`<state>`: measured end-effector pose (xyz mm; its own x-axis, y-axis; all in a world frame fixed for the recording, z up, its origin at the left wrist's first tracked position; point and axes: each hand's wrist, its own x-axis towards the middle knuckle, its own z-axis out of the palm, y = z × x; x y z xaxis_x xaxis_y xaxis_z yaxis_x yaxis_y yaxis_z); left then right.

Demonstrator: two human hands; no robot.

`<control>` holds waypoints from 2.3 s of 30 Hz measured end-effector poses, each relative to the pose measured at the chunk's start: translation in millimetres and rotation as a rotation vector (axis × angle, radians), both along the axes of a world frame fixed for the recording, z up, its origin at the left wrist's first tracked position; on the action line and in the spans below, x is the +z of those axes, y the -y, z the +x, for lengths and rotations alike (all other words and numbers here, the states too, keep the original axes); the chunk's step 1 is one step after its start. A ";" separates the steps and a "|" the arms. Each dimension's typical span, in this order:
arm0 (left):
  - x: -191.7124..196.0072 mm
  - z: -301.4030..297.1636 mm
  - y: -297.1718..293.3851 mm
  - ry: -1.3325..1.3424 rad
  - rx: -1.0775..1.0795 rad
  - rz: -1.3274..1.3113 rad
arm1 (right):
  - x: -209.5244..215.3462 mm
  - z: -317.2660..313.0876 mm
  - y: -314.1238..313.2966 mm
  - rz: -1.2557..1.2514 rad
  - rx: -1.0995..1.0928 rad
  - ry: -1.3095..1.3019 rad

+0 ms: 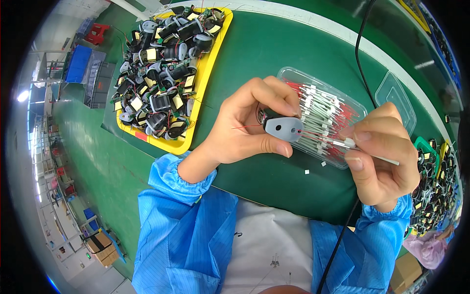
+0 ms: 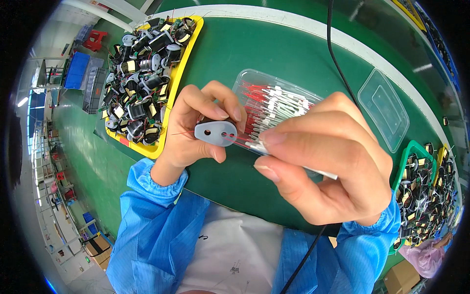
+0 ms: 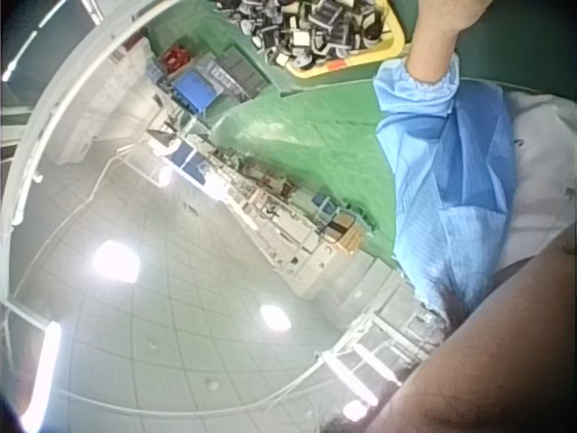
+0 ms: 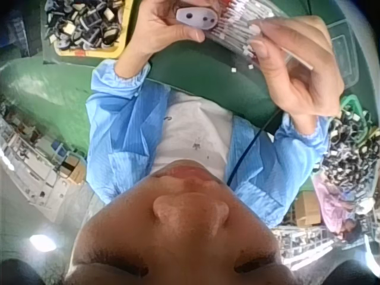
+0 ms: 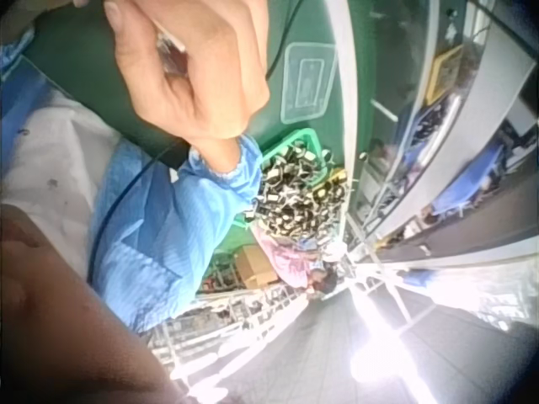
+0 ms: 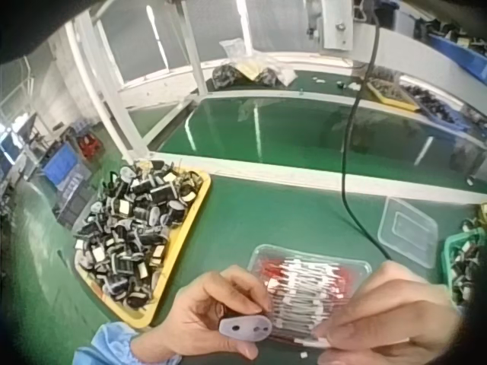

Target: The person repeatedly picks up small grey electronic components from a yellow tray and uses a cotton swab to clean the surface of each component. The person handles the items one at a time, rotating them to access different sides before placing them back into the tray.

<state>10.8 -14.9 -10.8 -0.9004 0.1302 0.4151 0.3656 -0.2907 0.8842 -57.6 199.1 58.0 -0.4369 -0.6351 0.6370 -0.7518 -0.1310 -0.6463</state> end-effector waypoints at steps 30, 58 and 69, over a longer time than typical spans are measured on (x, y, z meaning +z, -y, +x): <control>2.1 1.0 -3.8 0.042 0.025 0.020 | -2.9 4.2 7.2 0.014 -0.028 -0.134; 9.3 3.7 0.1 -0.237 0.174 -0.390 | -28.7 -14.4 26.1 -0.079 0.156 -0.035; 4.2 8.6 -12.1 -0.198 0.272 -0.281 | -41.0 -10.0 27.7 -0.157 0.100 -0.090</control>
